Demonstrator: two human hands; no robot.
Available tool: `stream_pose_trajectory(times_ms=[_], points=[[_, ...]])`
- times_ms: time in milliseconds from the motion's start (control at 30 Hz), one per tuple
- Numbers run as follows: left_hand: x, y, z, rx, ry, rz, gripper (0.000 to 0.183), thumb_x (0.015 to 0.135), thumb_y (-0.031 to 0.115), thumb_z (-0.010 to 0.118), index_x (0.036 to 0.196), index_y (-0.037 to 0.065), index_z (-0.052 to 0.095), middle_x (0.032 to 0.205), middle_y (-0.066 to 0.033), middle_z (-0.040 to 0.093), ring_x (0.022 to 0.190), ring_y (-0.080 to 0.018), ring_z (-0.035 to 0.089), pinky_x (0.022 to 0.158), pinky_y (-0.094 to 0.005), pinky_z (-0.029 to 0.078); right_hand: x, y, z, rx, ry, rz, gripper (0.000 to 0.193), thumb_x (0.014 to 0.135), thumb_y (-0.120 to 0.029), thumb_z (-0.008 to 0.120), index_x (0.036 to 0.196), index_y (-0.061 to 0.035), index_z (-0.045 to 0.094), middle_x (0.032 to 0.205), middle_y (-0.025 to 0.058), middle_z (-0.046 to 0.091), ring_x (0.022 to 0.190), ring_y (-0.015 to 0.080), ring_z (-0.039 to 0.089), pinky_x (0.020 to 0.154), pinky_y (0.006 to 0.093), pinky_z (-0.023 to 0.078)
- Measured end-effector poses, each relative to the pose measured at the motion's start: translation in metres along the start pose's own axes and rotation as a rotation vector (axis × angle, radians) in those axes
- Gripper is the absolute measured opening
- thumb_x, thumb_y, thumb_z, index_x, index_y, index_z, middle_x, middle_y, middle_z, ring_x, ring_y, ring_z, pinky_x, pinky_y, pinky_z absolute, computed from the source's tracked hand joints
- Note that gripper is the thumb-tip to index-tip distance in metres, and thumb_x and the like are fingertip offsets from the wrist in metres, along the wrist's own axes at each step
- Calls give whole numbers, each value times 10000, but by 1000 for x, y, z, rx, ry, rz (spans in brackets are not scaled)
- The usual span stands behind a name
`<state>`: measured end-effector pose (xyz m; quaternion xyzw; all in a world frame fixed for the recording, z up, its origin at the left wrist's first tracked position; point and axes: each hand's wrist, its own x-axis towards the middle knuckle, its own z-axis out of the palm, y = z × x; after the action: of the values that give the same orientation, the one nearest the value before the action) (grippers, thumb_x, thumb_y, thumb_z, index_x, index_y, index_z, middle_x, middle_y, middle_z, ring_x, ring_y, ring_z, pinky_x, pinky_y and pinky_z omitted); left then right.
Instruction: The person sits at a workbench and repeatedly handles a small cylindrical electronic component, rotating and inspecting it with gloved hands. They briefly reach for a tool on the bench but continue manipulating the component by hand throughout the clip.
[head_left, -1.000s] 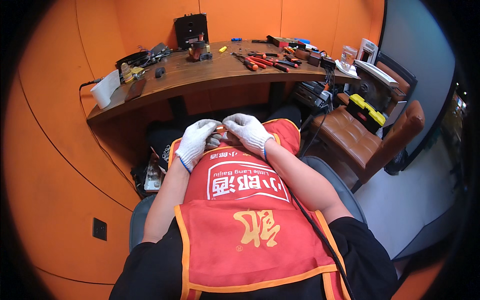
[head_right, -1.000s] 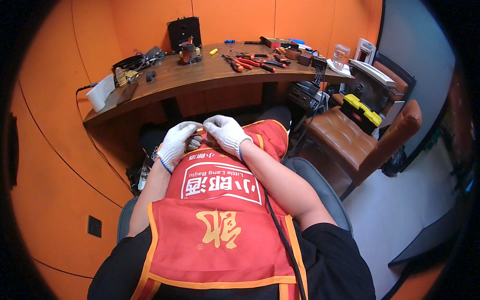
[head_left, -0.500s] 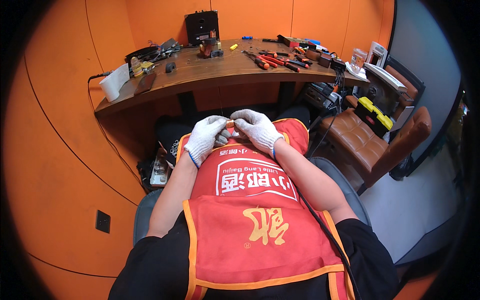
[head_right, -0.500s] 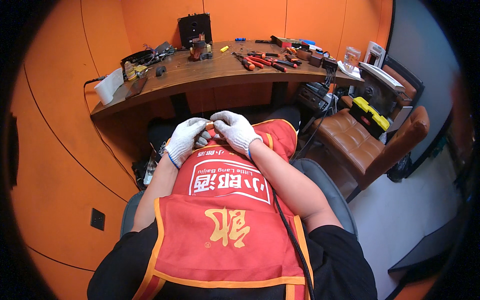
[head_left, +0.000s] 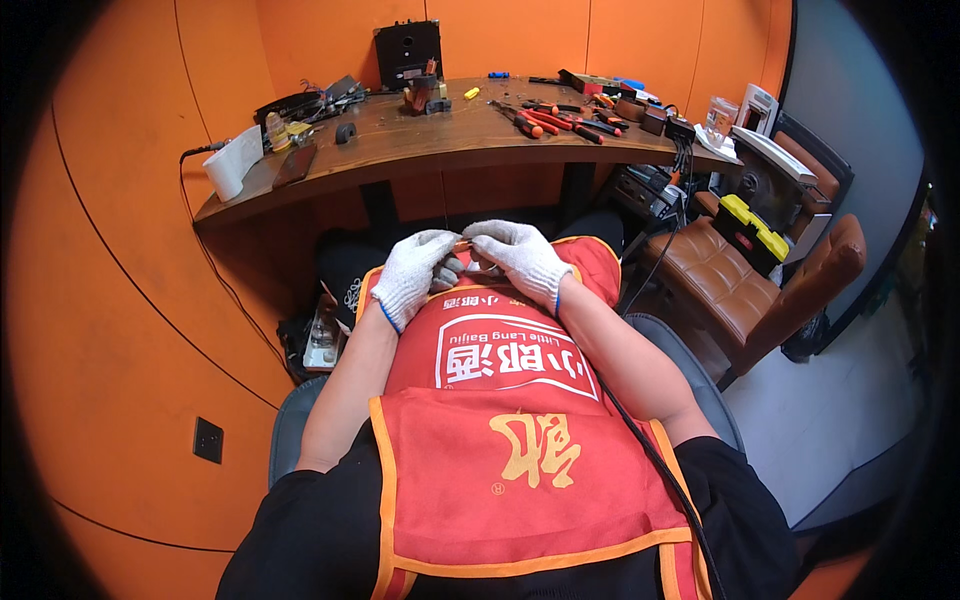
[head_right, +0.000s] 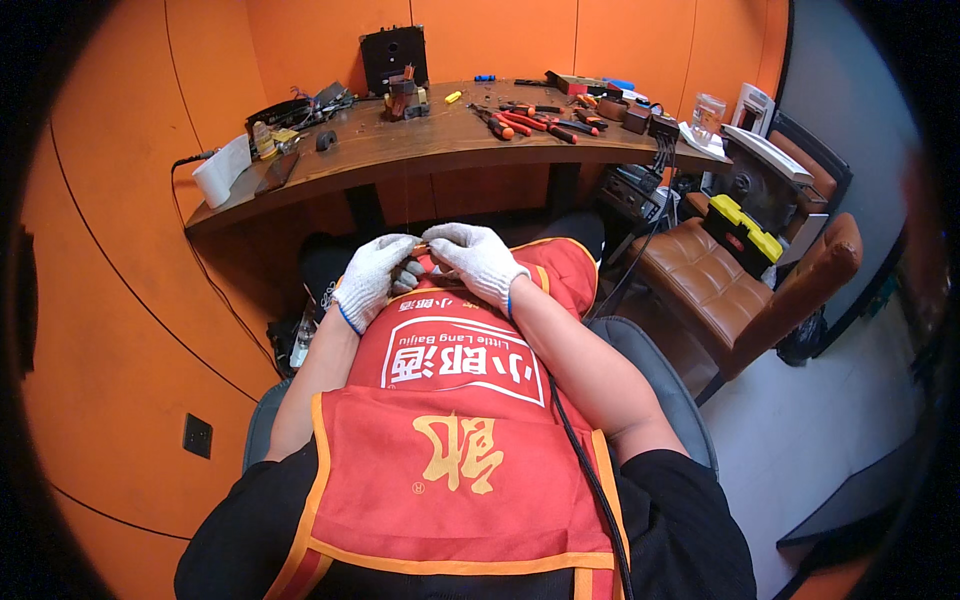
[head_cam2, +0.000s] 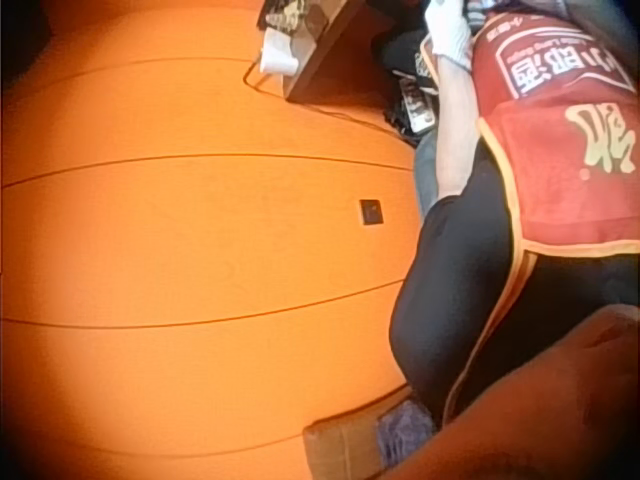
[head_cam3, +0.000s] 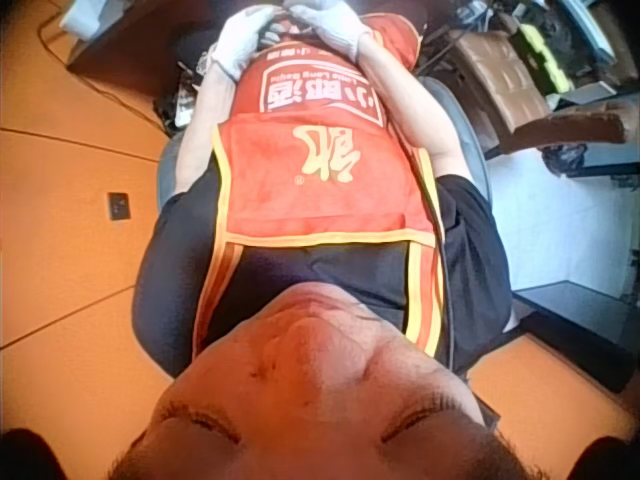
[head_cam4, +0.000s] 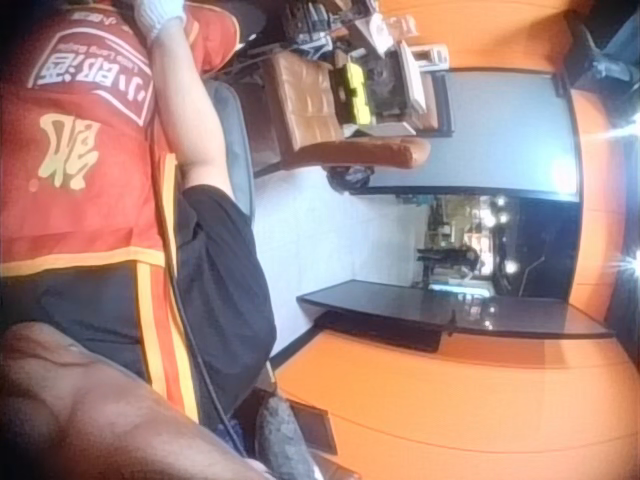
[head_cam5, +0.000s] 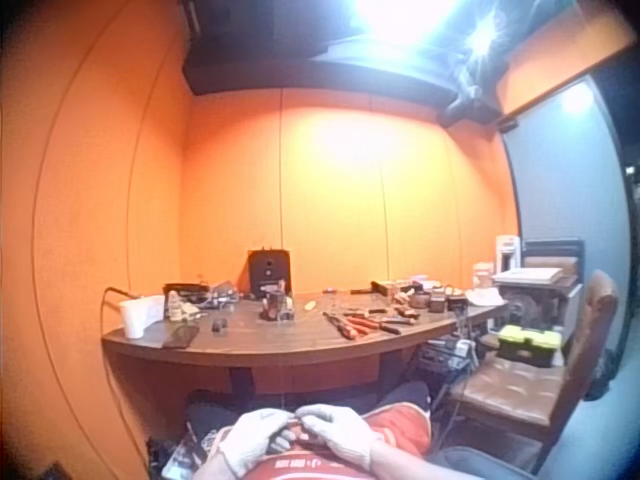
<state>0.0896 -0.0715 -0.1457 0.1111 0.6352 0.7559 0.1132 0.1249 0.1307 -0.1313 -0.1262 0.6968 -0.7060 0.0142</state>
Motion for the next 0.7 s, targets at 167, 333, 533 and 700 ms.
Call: stream_pose_trajectory(times_ms=[167, 333, 533, 700], points=[[2, -4, 3, 19, -3, 72, 262, 1070, 225, 592, 1237, 44, 685, 1054, -72, 738, 836, -134, 697, 717, -237, 566, -2, -4, -2, -8, 20, 63, 255, 1066, -198, 607, 1208, -3, 689, 913, 48, 719, 736, 114, 655, 689, 258, 568], [-2, -1, 4, 54, -131, 83, 290, 1067, 189, 602, 1297, 28, 675, 1142, -72, 731, 938, -134, 696, 817, -246, 567, 0, -3, -5, 51, 77, 69, 255, 1069, -209, 602, 1190, 2, 679, 860, 56, 720, 693, 117, 654, 651, 248, 551], [-7, 6, 6, 280, -142, 175, 293, 1062, 159, 620, 1300, -3, 671, 1073, -56, 735, 879, -98, 666, 789, -236, 556, 2, 1, -5, 19, 20, 40, 260, 1082, -211, 588, 1214, -1, 668, 859, 51, 709, 677, 110, 636, 648, 247, 541], [-8, 8, 8, 277, -83, 173, 299, 1042, 143, 663, 1296, -15, 671, 1028, -54, 738, 811, -90, 657, 736, -226, 547, 1, 0, -5, 3, 36, 46, 270, 1092, -242, 582, 1193, -7, 666, 844, 41, 701, 668, 102, 619, 645, 249, 535]])
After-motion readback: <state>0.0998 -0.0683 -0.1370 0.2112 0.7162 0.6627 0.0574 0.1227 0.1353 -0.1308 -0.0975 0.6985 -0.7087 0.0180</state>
